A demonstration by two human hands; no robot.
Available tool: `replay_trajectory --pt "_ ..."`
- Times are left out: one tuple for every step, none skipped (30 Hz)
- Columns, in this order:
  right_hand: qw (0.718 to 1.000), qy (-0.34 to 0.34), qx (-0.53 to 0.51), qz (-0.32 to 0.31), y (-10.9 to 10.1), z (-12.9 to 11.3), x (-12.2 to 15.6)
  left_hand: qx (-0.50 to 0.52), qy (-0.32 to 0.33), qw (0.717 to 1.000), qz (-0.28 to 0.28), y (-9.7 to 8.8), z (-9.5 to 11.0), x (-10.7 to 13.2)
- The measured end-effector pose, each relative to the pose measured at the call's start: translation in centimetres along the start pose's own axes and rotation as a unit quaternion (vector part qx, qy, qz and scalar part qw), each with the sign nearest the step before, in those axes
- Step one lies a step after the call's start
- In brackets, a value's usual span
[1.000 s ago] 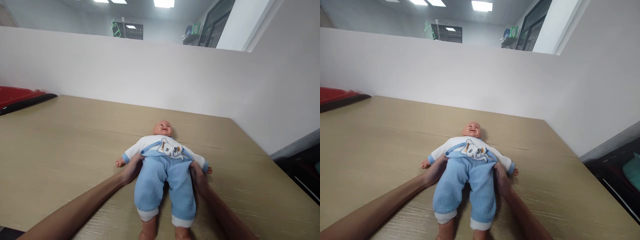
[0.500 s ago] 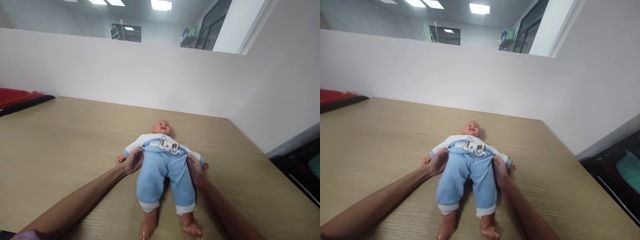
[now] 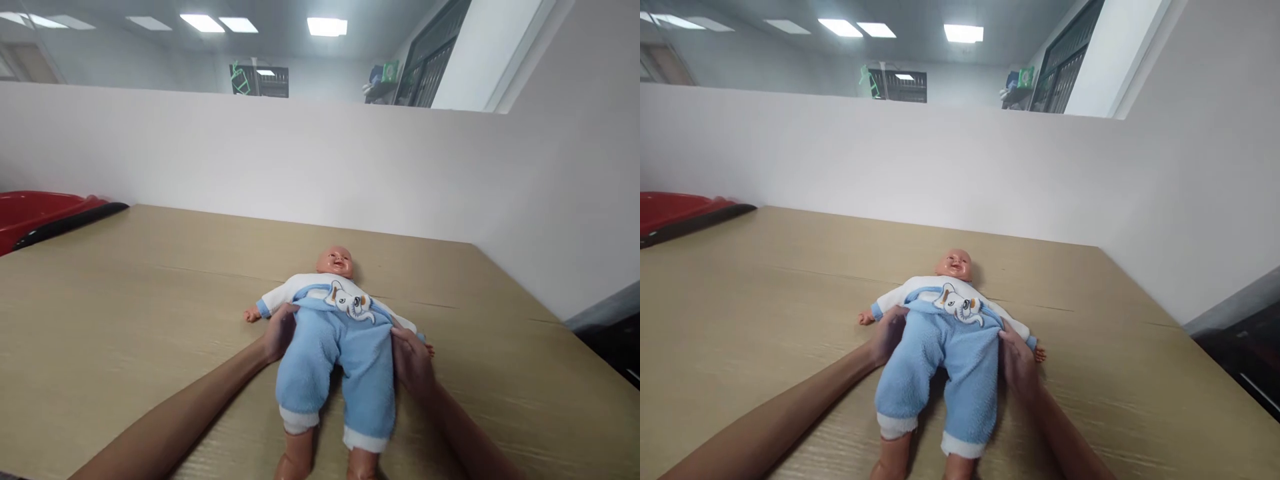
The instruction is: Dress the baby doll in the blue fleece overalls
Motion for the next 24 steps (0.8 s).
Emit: replay_trajectory --pt "1.000 -0.005 0.013 -0.005 -0.2 0.2 0.0 -0.006 0.009 1.000 0.000 0.0 0.1 0.1" --pt "1.000 -0.006 0.029 -0.007 -0.4 0.4 -0.1 -0.022 0.022 1.000 0.000 -0.1 0.3 0.2" --pt "0.999 -0.005 0.044 -0.006 -0.6 0.8 -0.3 -0.055 0.049 0.997 0.004 -0.2 0.7 0.3" --pt "0.998 -0.002 0.056 -0.003 -0.7 1.2 -0.4 -0.101 0.087 0.991 0.011 -0.4 1.2 0.5" --pt "0.997 -0.003 0.073 0.005 -0.8 1.5 -0.6 -0.152 0.130 0.980 0.021 -0.6 1.9 0.6" --pt "0.996 -0.009 0.092 0.019 -1.0 1.7 -0.7 -0.201 0.172 0.964 0.032 -0.7 2.6 0.8" --pt "0.993 -0.016 0.111 0.035 -1.2 1.9 -0.7 -0.239 0.208 0.948 0.042 -0.9 3.1 0.9" --pt "0.990 -0.022 0.127 0.053 -1.4 2.0 -0.7 -0.261 0.232 0.936 0.050 -1.0 3.6 1.1" --pt "0.987 -0.032 0.142 0.074 -1.7 1.9 -0.6 -0.271 0.247 0.929 0.056 -1.1 3.9 1.1" --pt "0.981 -0.047 0.161 0.098 -1.9 1.7 -0.3 -0.276 0.255 0.925 0.059 -1.1 4.0 1.2" --pt "0.974 -0.068 0.180 0.123 -2.1 1.2 0.0 -0.284 0.262 0.920 0.061 -1.1 4.1 1.2" --pt "0.965 -0.093 0.197 0.147 -2.1 0.5 0.4 -0.292 0.267 0.916 0.060 -1.0 4.2 1.3" --pt "0.953 -0.123 0.218 0.172 -2.0 -0.5 0.8 -0.301 0.269 0.913 0.058 -0.8 4.2 1.3" --pt "0.939 -0.154 0.239 0.192 -1.6 -1.8 1.2 -0.309 0.269 0.910 0.056 -0.6 4.1 1.4" --pt "0.927 -0.182 0.259 0.202 -1.0 -3.1 1.5 -0.318 0.270 0.907 0.054 -0.5 4.1 1.4" --pt "0.917 -0.205 0.277 0.200 0.0 -4.6 1.5 -0.326 0.272 0.904 0.055 -0.3 4.1 1.5" --pt "0.910 -0.226 0.294 0.186 1.3 -6.2 1.3 -0.333 0.278 0.899 0.058 -0.3 4.2 1.6" --pt "0.903 -0.241 0.320 0.157 2.9 -7.7 0.8 -0.339 0.285 0.894 0.063 -0.2 4.3 1.7" --pt "0.894 -0.259 0.345 0.120 4.8 -9.1 0.0 -0.343 0.297 0.888 0.072 -0.2 4.4 1.9" --pt "0.887 -0.283 0.356 0.081 6.8 -10.4 -0.9 -0.346 0.312 0.881 0.082 -0.3 4.5 2.1" --pt "0.879 -0.300 0.370 0.029 9.1 -11.3 -2.2 -0.349 0.329 0.872 0.093 -0.3 4.7 2.4" --pt "0.863 -0.306 0.401 -0.027 11.4 -11.7 -3.7 -0.349 0.349 0.864 0.101 -0.4 4.8 2.6" --pt "0.833 -0.306 0.453 -0.082 13.7 -11.7 -5.3 -0.350 0.368 0.855 0.104 -0.4 4.9 2.9" --pt "0.788 -0.308 0.518 -0.125 15.9 -11.4 -6.9 -0.351 0.384 0.848 0.100 -0.3 4.9 3.1"
Point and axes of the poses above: each hand's wrist, its own x-axis away from the middle knuckle, its own y-axis out of the palm, z = x × y, the point moved 6 cm from there along -x, towards the middle knuckle, and after that the axes turned 14 degrees about x, right-handed, at the moved point
